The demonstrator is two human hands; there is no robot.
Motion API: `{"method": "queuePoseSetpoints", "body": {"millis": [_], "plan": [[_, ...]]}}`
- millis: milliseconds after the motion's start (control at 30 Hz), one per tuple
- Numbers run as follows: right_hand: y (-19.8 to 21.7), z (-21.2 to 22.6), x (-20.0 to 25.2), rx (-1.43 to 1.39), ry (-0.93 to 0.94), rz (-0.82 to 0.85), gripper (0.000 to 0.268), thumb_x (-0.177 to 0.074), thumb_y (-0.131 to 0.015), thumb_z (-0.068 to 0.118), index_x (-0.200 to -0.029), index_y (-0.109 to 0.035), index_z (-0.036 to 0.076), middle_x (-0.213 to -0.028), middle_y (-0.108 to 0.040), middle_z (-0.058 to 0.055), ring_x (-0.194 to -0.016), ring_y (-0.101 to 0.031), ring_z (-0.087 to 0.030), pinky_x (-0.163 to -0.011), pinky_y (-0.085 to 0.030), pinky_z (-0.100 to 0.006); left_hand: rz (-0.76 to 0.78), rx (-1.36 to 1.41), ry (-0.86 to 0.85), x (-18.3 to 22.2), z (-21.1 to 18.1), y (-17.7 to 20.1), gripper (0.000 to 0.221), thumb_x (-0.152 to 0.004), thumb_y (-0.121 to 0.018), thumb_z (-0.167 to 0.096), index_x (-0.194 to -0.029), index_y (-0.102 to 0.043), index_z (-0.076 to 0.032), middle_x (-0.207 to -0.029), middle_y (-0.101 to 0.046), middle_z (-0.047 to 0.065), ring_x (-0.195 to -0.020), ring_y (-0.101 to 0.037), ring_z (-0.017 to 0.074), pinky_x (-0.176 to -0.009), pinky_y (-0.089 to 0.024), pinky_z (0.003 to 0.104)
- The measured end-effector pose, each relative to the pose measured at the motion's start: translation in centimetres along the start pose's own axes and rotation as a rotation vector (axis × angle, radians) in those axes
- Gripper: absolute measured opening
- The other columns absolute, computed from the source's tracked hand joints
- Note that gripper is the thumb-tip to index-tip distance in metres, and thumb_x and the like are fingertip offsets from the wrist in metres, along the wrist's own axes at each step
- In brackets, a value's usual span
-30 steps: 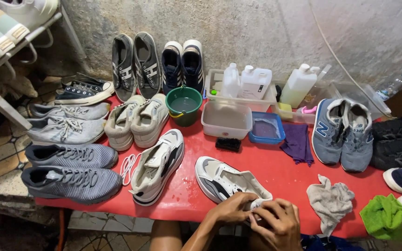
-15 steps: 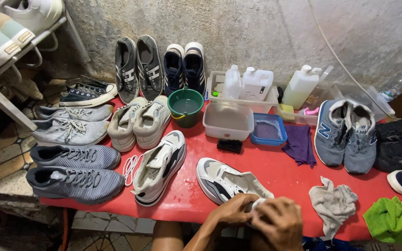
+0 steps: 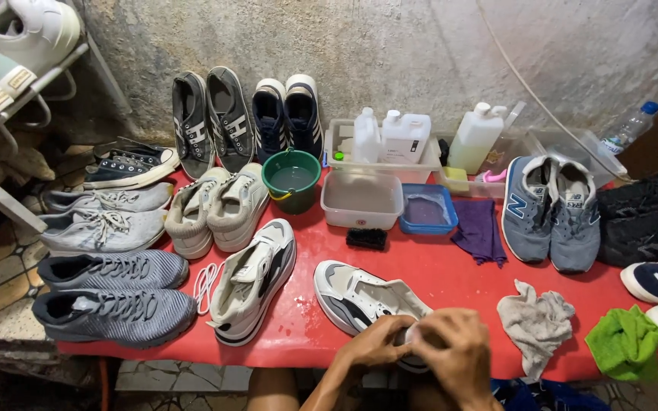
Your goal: Cleaning a white sneaker by scrubbing the midsole with a brush and wiping it with a cloth.
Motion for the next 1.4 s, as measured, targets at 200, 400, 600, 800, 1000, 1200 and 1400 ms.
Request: {"method": "queuePoseSetpoints", "body": {"millis": [200,400,600,800,1000,1200,1400], "plan": [[-0.4,1.0,1.1,0.123,0.19,-0.045,0.017,-0.07,-0.082,0.042,-0.081,-0.073,0.032,-0.097,-0.07,0.01,-0.096,-0.058,-0.022,-0.072,-0.047,-0.042,0.02,0.111,-0.013,0.3,-1.1,0.1,0.04,-0.087,-0.049,0.002,-0.124,-0.062,-0.004,-0.106,-0.065,0.005,-0.077,-0.05,0.0117,-0.066,-0.039,0.025],[-0.8,2.0,1.6,0.116,0.225,-0.031,0.023,-0.069,-0.081,0.045,-0.086,-0.076,0.03,-0.099,-0.071,0.011,-0.099,-0.058,-0.023,-0.078,-0.045,-0.045,0.041,0.186,-0.058,0.4,-0.7,-0.2,0.044,-0.072,-0.046,0.001,-0.114,-0.059,-0.004,-0.092,-0.054,0.002,-0.078,-0.045,0.0107,-0.065,-0.035,0.026],[2.6,-4.6,0.2,-0.235,-0.359,-0.263,0.011,-0.084,-0.081,0.026,-0.087,-0.079,0.015,-0.092,-0.075,0.0,-0.09,-0.066,-0.016,-0.102,-0.037,-0.033,-0.028,0.023,0.082,0.7,-2.1,0.1,0.043,-0.09,-0.074,-0.021,-0.129,-0.063,-0.004,-0.117,-0.069,0.009,-0.093,-0.06,0.0171,-0.078,-0.045,0.025],[1.3,-8.7,2.9,-0.684,-0.715,-0.256,0.021,-0.096,-0.073,0.019,-0.098,-0.076,-0.002,-0.095,-0.075,-0.01,-0.095,-0.064,-0.013,-0.089,-0.052,-0.028,-0.219,-0.217,-0.074,1.4,-2.1,-0.7,0.037,-0.082,-0.067,-0.024,-0.117,-0.062,-0.011,-0.122,-0.067,0.006,-0.118,-0.06,0.0241,-0.101,-0.027,0.042],[3.0,-4.9,0.3,-0.606,-0.387,-0.118,0.017,-0.084,-0.078,0.019,-0.095,-0.081,0.007,-0.102,-0.077,-0.006,-0.101,-0.068,-0.017,-0.096,-0.05,-0.029,-0.226,-0.381,-0.114,2.3,-4.4,-0.8,0.036,-0.084,-0.065,-0.024,-0.116,-0.061,-0.01,-0.106,-0.063,0.008,-0.105,-0.05,0.0266,-0.09,-0.028,0.043],[-0.4,-0.3,2.2,-0.325,0.03,-0.146,0.026,-0.073,-0.085,0.04,-0.094,-0.08,0.026,-0.099,-0.072,0.004,-0.098,-0.06,-0.019,-0.088,-0.05,-0.031,-0.246,-0.459,-0.043,4.1,-5.6,2.3,0.029,-0.078,-0.063,-0.022,-0.105,-0.056,-0.013,-0.094,-0.059,0.005,-0.099,-0.048,0.027,-0.088,-0.027,0.042],[-1.3,1.4,2.7,-0.252,0.084,-0.323,0.019,-0.075,-0.084,0.031,-0.089,-0.076,0.021,-0.094,-0.067,0.002,-0.09,-0.059,-0.021,-0.09,-0.046,-0.034,-0.228,-0.318,0.094,5.7,0.4,2.6,0.036,-0.09,-0.061,-0.034,-0.12,-0.052,-0.015,-0.111,-0.052,0.01,-0.103,-0.037,0.0268,-0.096,-0.027,0.04]]}}
Point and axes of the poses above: each hand's wrist, its own x-axis away from the middle knuckle, its own y-axis out of the back of the hand, z = x × y, the point moved 7 cm from there along -x, towards the middle knuckle
